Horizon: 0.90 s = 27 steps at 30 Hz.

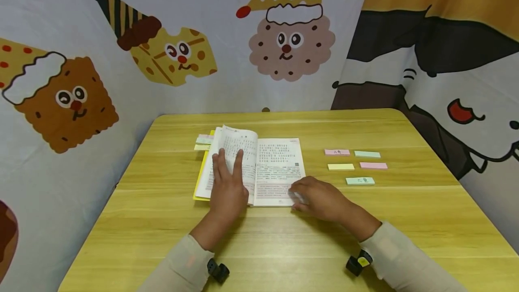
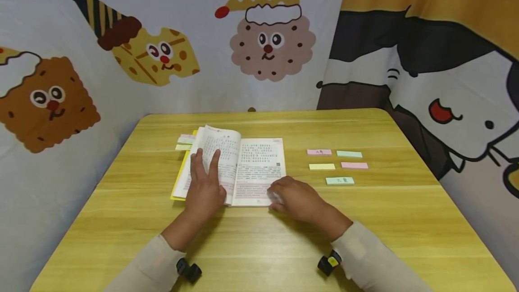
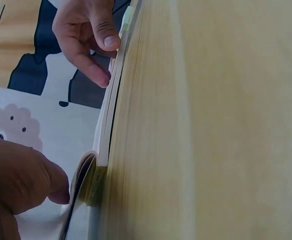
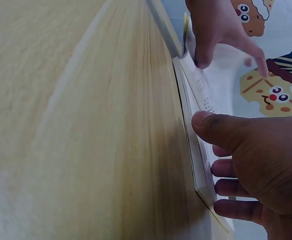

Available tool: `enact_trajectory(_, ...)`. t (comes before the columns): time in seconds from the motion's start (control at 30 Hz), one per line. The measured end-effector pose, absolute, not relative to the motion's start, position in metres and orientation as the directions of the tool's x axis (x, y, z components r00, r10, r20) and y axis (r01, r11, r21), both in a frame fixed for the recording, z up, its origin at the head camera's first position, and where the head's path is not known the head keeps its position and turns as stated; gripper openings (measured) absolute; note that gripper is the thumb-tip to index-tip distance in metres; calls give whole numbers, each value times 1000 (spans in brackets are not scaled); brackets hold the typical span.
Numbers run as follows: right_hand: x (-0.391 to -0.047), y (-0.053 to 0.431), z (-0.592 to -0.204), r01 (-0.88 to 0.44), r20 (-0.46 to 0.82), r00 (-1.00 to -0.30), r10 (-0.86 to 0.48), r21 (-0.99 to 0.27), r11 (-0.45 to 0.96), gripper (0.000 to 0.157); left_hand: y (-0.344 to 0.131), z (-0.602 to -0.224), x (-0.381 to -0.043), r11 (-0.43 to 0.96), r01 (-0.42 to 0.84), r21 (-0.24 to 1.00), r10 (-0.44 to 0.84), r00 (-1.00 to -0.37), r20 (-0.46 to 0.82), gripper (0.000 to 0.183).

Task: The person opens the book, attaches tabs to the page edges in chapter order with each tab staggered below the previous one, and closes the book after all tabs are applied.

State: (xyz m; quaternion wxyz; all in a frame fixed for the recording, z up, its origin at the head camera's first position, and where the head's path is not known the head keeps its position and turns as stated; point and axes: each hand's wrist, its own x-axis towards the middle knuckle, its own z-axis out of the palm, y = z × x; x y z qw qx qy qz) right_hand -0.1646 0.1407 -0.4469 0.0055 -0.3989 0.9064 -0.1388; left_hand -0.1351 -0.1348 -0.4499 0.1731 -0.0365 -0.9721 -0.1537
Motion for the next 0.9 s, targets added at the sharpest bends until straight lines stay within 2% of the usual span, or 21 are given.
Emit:
enact_trajectory(0.23, -165, 141, -448, -720, 97, -682, -725, -263, 642, 46, -136, -447, -134, 984, 128, 120, 83, -942, 325, 74)
enact_trajectory(0.37, -165, 141, -449, -725, 97, -677, -730, -257, 639, 46, -135, -448, -134, 972, 217, 87, 183, -938, 294, 55)
enact_trajectory(0.57, -165, 143, -449, -736, 110, -668, -736, -246, 631, 44, -134, -449, -133, 899, 402, 176, 364, -907, 212, 38)
enact_trajectory(0.77, -164, 143, -449, -752, 135, -652, -746, -241, 614, 38, -135, -450, -131, 879, 419, 229, 405, -908, 107, 36)
enact_trajectory(0.9, -164, 143, -449, -756, 134, -646, -751, -245, 607, 34, -135, -450, -129, 888, 385, 251, 368, -923, 113, 34)
